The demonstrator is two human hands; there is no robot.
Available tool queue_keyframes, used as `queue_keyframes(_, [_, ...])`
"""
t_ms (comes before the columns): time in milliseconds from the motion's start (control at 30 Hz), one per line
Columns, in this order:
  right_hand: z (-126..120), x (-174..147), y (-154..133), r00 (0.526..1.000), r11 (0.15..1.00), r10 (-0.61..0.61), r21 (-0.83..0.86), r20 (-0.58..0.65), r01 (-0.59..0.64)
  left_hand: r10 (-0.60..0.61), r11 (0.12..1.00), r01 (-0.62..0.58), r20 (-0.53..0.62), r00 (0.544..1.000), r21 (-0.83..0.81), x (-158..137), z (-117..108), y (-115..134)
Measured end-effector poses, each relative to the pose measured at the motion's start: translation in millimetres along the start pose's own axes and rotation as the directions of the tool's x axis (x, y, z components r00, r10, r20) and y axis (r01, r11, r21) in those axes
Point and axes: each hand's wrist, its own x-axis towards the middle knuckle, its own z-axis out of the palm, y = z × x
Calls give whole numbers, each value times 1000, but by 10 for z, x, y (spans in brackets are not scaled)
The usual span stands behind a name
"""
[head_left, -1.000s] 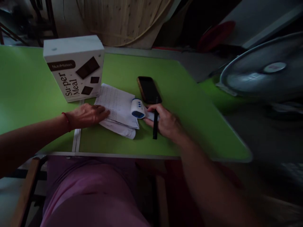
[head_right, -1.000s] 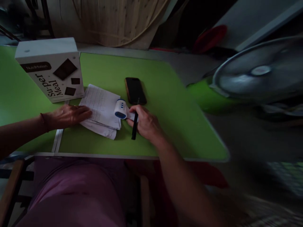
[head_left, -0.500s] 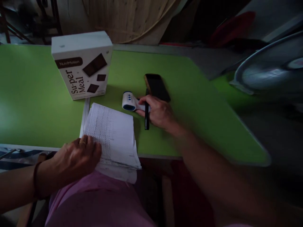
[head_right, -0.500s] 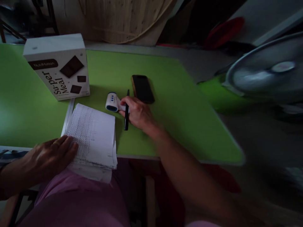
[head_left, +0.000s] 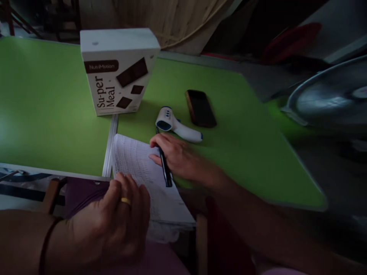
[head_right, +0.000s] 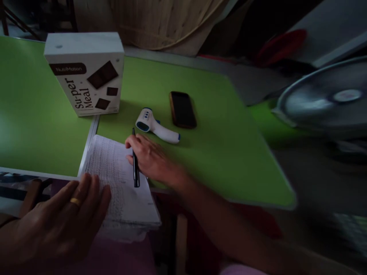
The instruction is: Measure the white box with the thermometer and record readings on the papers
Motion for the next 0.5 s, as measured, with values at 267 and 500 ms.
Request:
queue_keyframes(267, [-83, 215, -83, 984, 985, 8, 170, -180, 23, -140, 980, 153, 107, 984, -127, -378, -151, 23])
queue_keyframes(500, [147, 568, 198, 996, 975, -44, 212, -75, 59, 172, 610, 221, 400, 900, -761, -411, 235, 248])
